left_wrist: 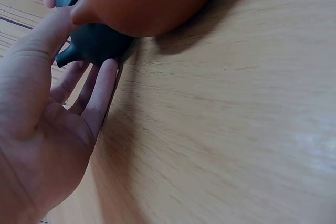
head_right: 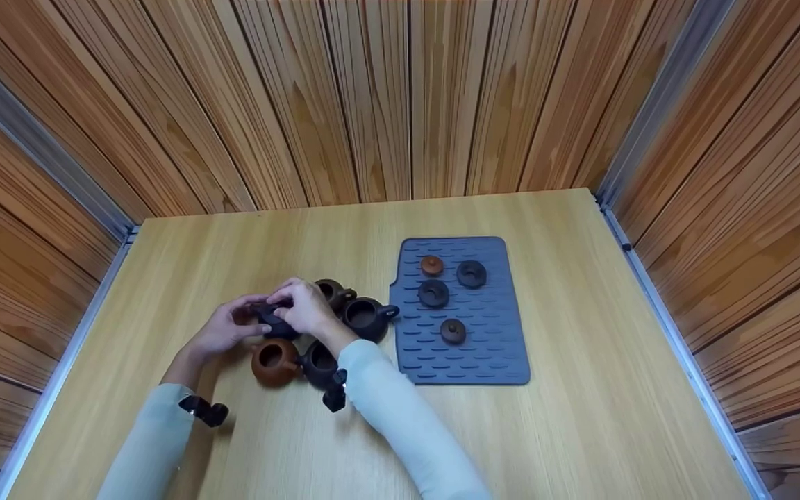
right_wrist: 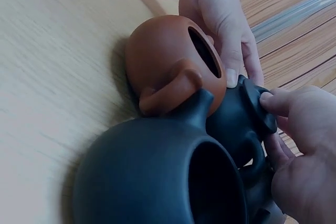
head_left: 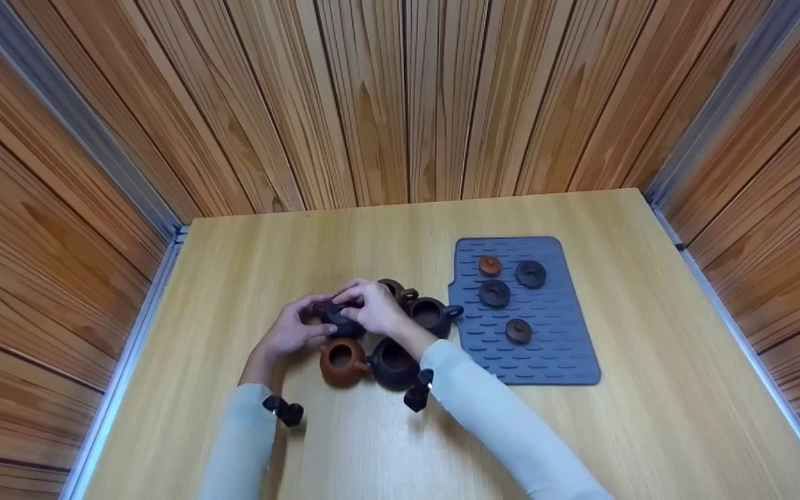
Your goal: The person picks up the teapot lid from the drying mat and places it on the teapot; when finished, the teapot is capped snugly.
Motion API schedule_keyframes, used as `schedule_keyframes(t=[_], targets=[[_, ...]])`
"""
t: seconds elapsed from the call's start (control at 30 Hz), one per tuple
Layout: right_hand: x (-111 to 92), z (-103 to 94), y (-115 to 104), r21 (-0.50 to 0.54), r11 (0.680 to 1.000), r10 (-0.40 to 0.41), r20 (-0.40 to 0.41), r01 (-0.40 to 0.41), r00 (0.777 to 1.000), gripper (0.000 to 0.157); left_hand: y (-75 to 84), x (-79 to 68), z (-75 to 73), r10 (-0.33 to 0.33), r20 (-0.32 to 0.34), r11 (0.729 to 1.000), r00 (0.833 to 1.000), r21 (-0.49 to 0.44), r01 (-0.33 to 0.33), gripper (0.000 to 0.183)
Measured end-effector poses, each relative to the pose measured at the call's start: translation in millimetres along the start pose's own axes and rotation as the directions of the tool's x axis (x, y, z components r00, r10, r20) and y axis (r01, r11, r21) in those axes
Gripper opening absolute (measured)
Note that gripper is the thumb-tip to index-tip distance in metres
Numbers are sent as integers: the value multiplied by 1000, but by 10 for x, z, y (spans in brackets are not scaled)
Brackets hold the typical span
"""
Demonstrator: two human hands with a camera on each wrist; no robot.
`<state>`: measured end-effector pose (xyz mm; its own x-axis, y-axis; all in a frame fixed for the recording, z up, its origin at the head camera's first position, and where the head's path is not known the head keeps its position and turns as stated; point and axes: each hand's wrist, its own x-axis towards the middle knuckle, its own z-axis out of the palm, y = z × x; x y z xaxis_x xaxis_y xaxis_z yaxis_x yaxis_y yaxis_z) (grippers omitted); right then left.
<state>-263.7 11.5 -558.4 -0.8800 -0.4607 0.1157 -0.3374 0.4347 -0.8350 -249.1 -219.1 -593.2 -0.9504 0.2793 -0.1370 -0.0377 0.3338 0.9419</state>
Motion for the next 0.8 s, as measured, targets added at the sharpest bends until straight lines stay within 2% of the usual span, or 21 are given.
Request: schedule_keyframes(t=[0.1, 0.27, 0.37, 0.5, 0.8], targets=[[-1, -26, 20, -16, 1000, -4, 29, 5, 1000, 28, -4, -3, -15, -11, 10, 1000, 1000, -4, 11, 60], [10, -30, 116, -89, 994, -55, 50, 59, 997, 36, -14, 3, -27, -12, 0, 1000, 1000, 1, 12, 59], [4, -40, 114, -112, 992, -52, 60, 58, 997, 39, -13, 2, -26, -9, 3, 1000, 1000, 7, 9, 59], [-16, -72, 42, -89, 996, -20, 85, 28, 996, 41, -24, 6, -25, -9, 3, 1000, 1000, 11, 9, 58], [78, 47, 337, -95, 995, -6, 46, 11, 999, 43, -27, 5, -24, 4, 14, 1000, 1000, 8, -4, 58]])
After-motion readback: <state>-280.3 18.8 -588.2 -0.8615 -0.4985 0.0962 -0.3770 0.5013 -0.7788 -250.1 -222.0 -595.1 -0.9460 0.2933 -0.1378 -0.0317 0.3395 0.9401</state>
